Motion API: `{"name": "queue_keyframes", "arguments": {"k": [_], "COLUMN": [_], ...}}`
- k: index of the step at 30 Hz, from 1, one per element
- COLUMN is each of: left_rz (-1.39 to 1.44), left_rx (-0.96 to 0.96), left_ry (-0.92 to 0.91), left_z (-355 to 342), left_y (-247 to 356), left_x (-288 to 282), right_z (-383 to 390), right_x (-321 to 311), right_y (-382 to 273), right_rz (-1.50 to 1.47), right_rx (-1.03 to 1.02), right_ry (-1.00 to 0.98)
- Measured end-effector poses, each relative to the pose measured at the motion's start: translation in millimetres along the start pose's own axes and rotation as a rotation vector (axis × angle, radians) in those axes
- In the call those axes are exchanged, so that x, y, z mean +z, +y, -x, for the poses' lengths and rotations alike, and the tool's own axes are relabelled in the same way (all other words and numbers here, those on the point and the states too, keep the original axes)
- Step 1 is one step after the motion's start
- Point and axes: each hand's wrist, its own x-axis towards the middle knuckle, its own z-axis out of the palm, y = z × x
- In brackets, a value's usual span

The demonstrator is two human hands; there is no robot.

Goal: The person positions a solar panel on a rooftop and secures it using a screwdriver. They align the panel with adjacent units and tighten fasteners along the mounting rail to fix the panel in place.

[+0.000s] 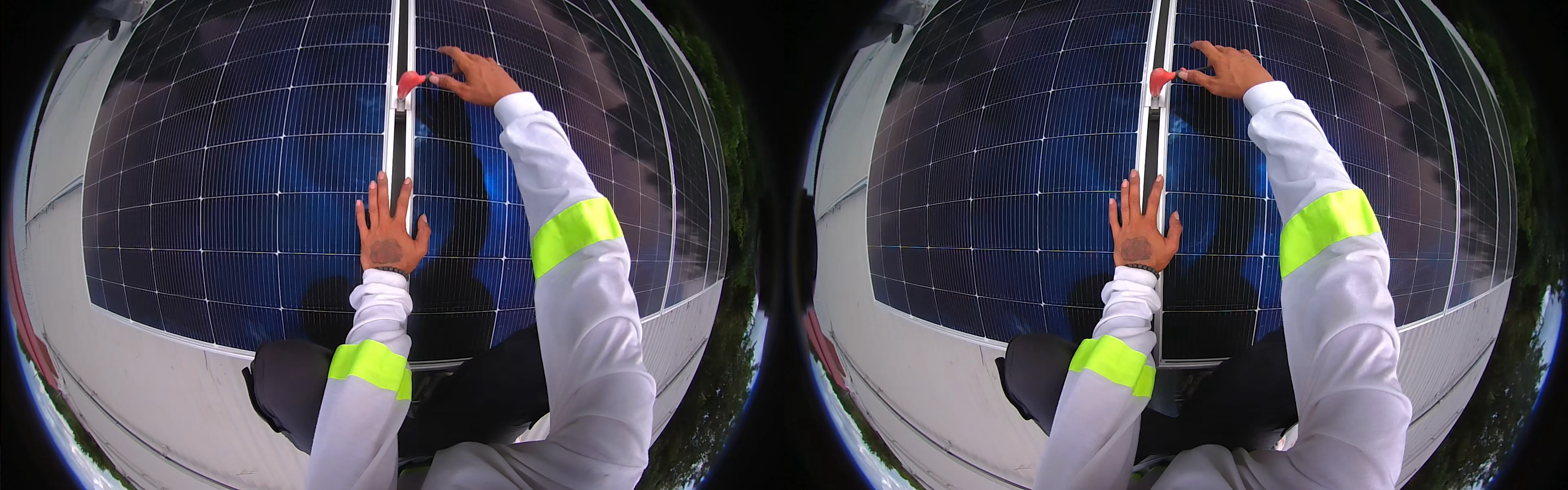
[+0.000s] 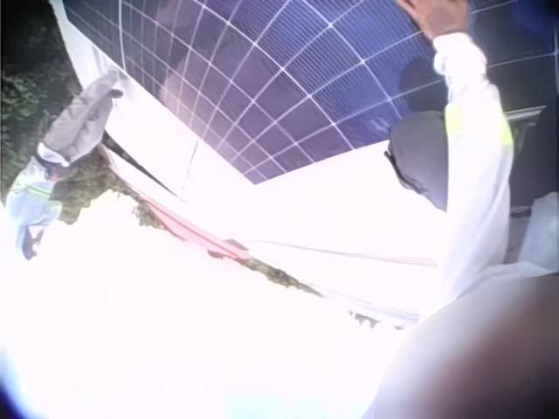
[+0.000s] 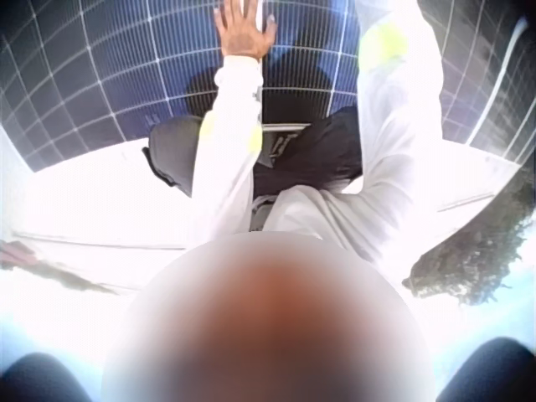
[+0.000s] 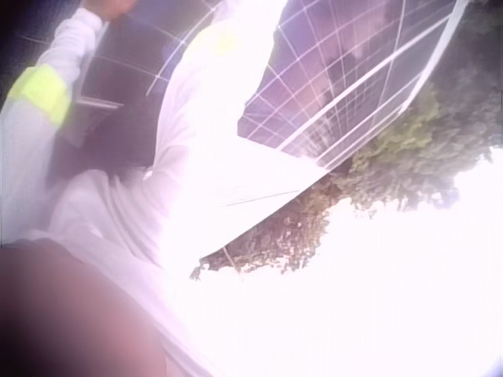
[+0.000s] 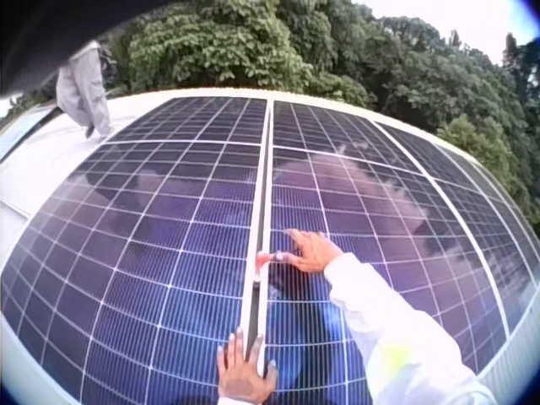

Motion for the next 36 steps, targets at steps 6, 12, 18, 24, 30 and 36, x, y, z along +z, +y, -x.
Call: {"name": "queue_keyframes", "arguments": {"k": [6, 12, 18, 24, 30, 36], "left_rz": [0.002, 0.014, -0.031, -0.024, 0.02, 0.013], "left_rx": [-0.015, 0.005, 0.029, 0.033, 0.016, -0.002], "left_ry": [-0.042, 0.005, 0.038, 0.0, -0.037, -0.095], "left_z": [-0.7, 1.6, 2.7, 1.4, -1.5, -5.5], "left_y": [2.0, 1.4, -0.5, -0.3, 0.1, -0.6], "left_x": [-6.9, -4.2, 1.1, -5.1, -5.9, -11.0], "right_z": [1.6, 16.1, 81.8, 103.2, 60.5, 72.1], "right_x": [-29.8, -19.6, -22.1, -24.7, -19.8, 14.3], "right_y": [31.0, 21.3, -50.6, -63.3, -6.5, -15.7], "right_rz": [0.1, 0.149, 0.178, -0.167, -1.155, -1.938], "right_rx": [0.09, 0.102, 0.397, 0.456, 0.373, 0.321], "right_ry": [-0.266, -0.164, 0.015, -0.209, -0.784, -0.832]}}
